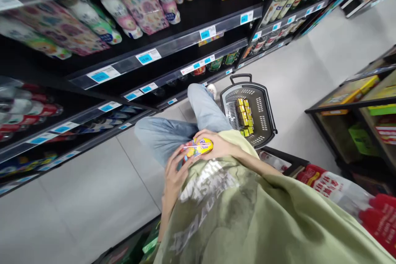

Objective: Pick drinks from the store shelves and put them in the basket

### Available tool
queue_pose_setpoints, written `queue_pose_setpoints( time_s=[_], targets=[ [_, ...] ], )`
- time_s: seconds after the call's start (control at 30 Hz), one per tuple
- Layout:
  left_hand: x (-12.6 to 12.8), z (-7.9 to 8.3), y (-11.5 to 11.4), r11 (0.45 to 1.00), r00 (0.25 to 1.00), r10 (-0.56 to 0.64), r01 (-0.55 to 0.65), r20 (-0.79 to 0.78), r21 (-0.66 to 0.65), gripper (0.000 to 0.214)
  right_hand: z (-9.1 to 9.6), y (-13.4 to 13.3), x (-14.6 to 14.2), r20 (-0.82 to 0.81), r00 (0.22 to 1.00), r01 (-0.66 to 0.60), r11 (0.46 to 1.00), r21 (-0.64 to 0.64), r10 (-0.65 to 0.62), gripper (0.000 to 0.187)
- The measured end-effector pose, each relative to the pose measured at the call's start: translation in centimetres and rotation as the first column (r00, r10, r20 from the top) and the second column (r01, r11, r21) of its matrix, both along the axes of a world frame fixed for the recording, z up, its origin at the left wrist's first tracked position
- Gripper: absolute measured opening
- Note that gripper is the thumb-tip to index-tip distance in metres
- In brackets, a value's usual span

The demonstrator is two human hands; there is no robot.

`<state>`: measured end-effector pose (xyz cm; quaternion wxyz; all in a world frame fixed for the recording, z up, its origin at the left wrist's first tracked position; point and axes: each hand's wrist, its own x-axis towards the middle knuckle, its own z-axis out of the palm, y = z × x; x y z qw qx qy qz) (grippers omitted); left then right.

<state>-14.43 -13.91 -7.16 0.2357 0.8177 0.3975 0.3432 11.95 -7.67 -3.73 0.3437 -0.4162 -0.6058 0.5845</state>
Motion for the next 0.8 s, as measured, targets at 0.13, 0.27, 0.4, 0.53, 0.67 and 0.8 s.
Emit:
queue_pose_setpoints(
  time_s=[0.13,0.27,0.4,0.53,0.67,0.8],
  targets=[
    [1.1,-0.8,0.0,0.999,0.998,0.005,-0.001,0.068,-0.048,0.059,-0.7,-0.4,1.1,0.025,0.998,0.064,0.997,-0.037,-0.063,0.052],
    [2.4,-2.1,-1.3,0.982,0.993,0.082,-0.065,0.089,-0.176,0.049,-0.3,-0.6,3.5,0.025,1.0,-0.012,0.988,-0.151,0.016,0.07],
    [3.2,-3.1,-2.9,0.907,0.97,0.225,-0.175,0.089,-0.383,0.038,-0.1,-0.8,5.3,-0.02,0.997,-0.082,0.945,-0.318,0.08,0.064],
    [3.5,-3.3,-3.1,0.794,0.956,0.273,-0.161,0.108,-0.586,0.046,-0.5,-1.1,6.1,0.003,0.997,-0.076,0.965,-0.252,0.079,0.051],
    [4.6,-3.1,-1.8,0.709,0.95,0.236,-0.024,0.206,-0.704,0.053,-0.7,-1.4,7.4,0.091,0.99,-0.082,0.967,-0.24,0.107,0.053],
    [6.8,-3.2,-0.8,0.623,0.854,0.347,0.099,0.388,-0.776,0.059,-1.4,-2.3,11.3,0.159,0.985,0.111,0.952,-0.286,-0.067,0.054]
  ],
)
